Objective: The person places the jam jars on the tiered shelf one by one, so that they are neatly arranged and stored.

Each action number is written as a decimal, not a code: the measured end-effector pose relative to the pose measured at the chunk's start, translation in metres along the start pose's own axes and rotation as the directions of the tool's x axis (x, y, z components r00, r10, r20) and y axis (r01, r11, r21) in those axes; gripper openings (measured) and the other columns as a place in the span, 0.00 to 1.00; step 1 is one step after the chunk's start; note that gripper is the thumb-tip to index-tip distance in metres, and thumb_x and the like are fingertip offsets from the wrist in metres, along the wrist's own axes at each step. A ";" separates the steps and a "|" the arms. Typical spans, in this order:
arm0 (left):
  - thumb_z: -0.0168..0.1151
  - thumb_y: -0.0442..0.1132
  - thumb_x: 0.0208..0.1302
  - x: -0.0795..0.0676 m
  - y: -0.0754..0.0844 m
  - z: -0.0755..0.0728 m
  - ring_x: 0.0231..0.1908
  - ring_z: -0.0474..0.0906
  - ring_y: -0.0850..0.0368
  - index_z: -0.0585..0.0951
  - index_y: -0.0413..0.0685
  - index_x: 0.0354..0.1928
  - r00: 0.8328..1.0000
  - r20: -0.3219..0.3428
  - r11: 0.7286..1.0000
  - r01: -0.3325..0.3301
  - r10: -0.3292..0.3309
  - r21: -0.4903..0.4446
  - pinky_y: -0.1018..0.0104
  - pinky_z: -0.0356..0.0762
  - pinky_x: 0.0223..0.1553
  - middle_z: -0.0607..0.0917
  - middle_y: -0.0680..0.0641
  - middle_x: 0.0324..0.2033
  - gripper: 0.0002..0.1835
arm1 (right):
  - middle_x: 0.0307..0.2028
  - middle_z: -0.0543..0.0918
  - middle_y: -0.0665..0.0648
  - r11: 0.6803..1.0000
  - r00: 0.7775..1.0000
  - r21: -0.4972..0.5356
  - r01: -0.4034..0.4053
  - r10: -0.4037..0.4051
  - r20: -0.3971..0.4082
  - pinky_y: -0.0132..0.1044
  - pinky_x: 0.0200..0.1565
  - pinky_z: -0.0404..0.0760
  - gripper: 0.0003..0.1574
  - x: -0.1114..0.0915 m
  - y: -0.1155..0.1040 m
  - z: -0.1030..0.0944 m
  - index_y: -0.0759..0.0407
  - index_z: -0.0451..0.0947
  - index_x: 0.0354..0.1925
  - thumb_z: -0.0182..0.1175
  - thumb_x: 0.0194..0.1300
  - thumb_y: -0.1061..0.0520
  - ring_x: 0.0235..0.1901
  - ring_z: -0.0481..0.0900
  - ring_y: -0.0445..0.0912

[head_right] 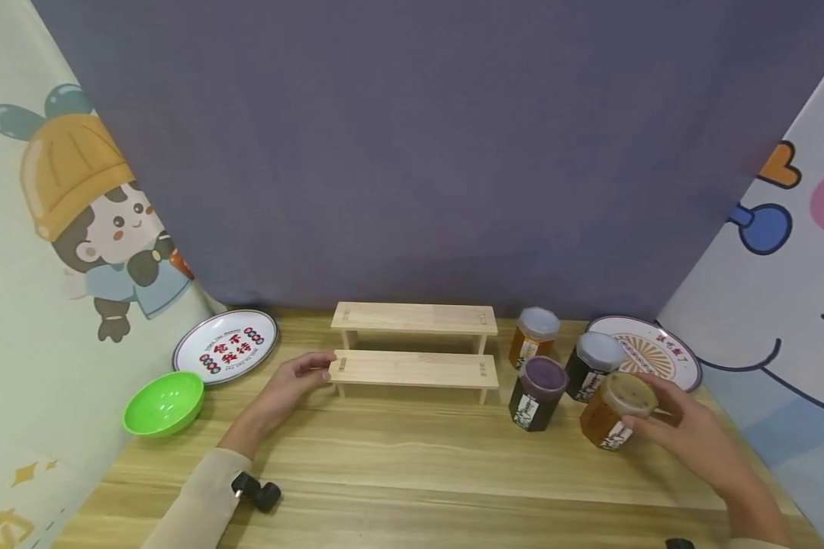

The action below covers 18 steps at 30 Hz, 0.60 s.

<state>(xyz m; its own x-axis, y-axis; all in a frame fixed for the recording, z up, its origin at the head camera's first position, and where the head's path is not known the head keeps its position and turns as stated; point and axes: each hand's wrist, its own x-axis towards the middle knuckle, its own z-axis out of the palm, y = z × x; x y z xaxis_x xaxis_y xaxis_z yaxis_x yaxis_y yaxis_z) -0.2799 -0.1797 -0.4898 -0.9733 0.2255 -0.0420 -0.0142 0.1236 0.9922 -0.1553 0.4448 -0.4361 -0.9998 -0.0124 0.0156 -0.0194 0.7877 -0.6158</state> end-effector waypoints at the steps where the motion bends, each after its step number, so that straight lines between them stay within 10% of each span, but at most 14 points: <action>1: 0.67 0.37 0.69 0.000 -0.001 0.000 0.58 0.80 0.56 0.79 0.43 0.65 1.000 -0.007 1.000 0.004 -0.004 -0.005 0.71 0.79 0.59 0.79 0.40 0.65 0.23 | 0.70 0.64 0.80 1.000 1.000 0.000 -0.001 0.001 -0.007 0.40 0.41 0.87 0.56 0.001 0.001 0.001 0.56 0.45 0.83 0.65 0.72 0.43 0.55 0.83 0.54; 4: 0.66 0.37 0.69 -0.002 -0.002 0.000 0.59 0.79 0.56 0.79 0.43 0.65 1.000 -0.020 1.000 0.016 -0.017 -0.022 0.71 0.79 0.60 0.79 0.41 0.65 0.23 | 0.66 0.76 0.65 0.999 0.999 0.039 0.026 -0.026 -0.020 0.28 0.40 0.83 0.55 0.002 0.003 0.006 0.56 0.48 0.82 0.67 0.71 0.46 0.50 0.75 0.25; 9: 0.64 0.34 0.71 -0.003 -0.005 0.002 0.61 0.76 0.56 0.76 0.40 0.68 1.000 -0.004 0.996 0.017 -0.018 -0.082 0.70 0.81 0.61 0.76 0.40 0.67 0.24 | 0.51 0.74 0.26 0.980 0.995 0.176 0.094 -0.090 -0.031 0.26 0.42 0.84 0.50 0.003 0.004 0.013 0.53 0.49 0.81 0.65 0.72 0.56 0.48 0.73 0.18; 18: 0.61 0.32 0.73 0.000 -0.008 0.001 0.59 0.75 0.59 0.73 0.37 0.69 1.000 0.028 0.989 0.013 -0.009 -0.146 0.70 0.81 0.61 0.74 0.40 0.66 0.25 | 0.53 0.73 0.25 0.952 0.990 0.272 0.140 -0.129 -0.056 0.26 0.44 0.85 0.49 0.003 0.004 0.018 0.45 0.50 0.80 0.63 0.72 0.63 0.50 0.76 0.20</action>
<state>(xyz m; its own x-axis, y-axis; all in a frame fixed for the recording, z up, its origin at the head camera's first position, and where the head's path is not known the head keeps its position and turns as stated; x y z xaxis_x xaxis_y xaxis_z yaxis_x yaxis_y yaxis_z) -0.2799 -0.1796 -0.4983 -0.9664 0.2512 -0.0543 -0.0601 -0.0155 0.9981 -0.1585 0.4373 -0.4525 -0.9870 -0.0795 0.1394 -0.1595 0.5804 -0.7986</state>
